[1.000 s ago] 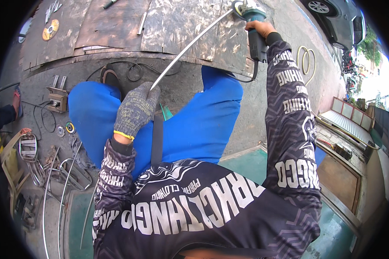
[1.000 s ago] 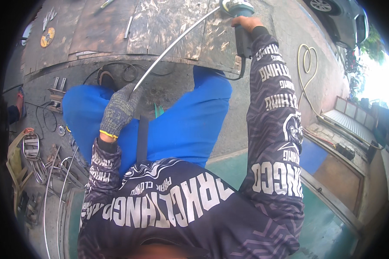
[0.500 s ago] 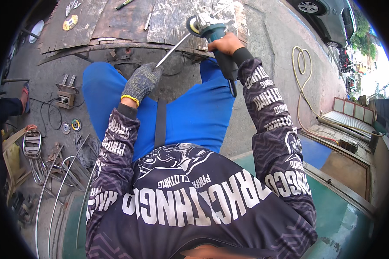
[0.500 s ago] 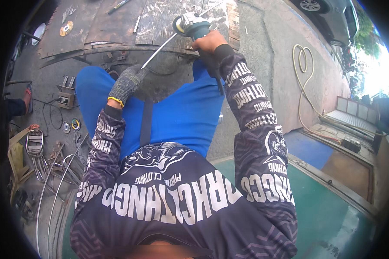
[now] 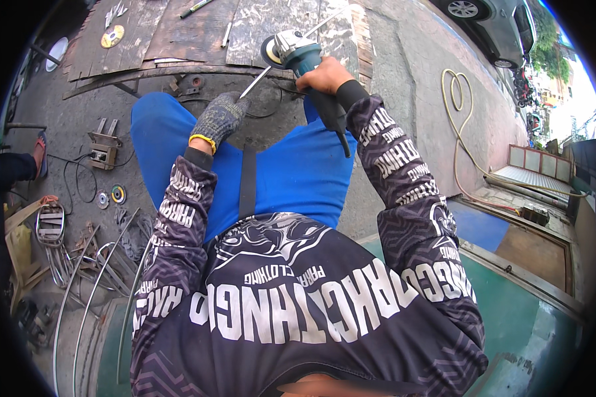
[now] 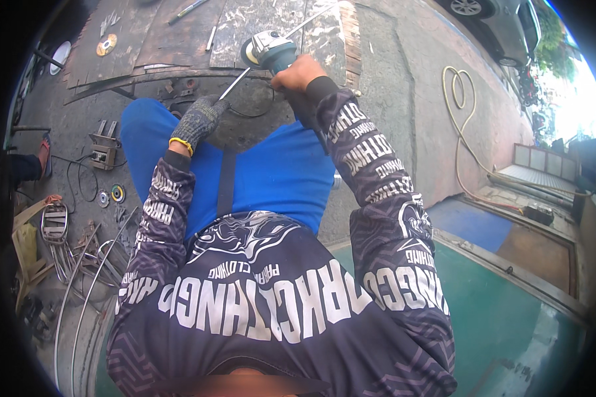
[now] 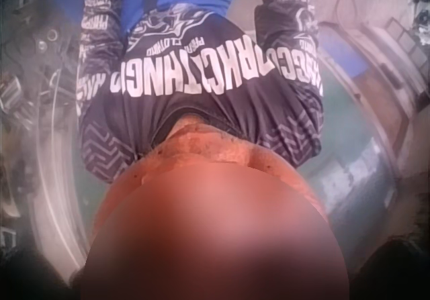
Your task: The person sits on the ground and uses an angle grinder to smooth a long metal rod. They hold the rod with one hand and guide the grinder along its length with the other, repeatedly moving the tool back and forth to remove surface material.
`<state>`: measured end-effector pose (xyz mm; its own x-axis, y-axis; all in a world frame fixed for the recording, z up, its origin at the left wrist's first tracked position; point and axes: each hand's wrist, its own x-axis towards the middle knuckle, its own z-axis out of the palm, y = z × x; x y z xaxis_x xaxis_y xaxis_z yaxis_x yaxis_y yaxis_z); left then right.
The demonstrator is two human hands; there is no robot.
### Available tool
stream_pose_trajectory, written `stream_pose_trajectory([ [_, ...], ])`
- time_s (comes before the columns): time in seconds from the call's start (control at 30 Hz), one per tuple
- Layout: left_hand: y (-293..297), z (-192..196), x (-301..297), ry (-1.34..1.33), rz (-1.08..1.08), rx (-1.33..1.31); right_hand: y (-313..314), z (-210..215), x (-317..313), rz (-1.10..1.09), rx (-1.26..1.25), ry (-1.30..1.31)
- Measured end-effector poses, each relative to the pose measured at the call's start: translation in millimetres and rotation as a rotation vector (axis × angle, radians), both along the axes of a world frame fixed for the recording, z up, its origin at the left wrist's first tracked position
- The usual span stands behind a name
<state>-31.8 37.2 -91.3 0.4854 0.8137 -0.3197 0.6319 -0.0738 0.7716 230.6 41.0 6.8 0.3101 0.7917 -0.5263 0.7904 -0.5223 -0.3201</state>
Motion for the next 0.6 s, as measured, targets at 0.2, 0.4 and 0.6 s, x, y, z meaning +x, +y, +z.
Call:
stream_pose_trajectory([
  [0.2, 1.9, -2.2, 0.3, -0.035, -0.009, 0.042, -3.3, 1.2, -6.0, 0.000, 0.007, -0.034],
  [0.4, 7.1, -9.3, -1.0, -0.029, 0.018, 0.018, 11.3, 2.8, 7.6, 0.002, -0.005, -0.098],
  [0.6, 8.2, -9.9, 1.0, -0.040, 0.032, 0.016, 28.9, -8.2, 36.5, -0.062, -0.031, -0.098],
])
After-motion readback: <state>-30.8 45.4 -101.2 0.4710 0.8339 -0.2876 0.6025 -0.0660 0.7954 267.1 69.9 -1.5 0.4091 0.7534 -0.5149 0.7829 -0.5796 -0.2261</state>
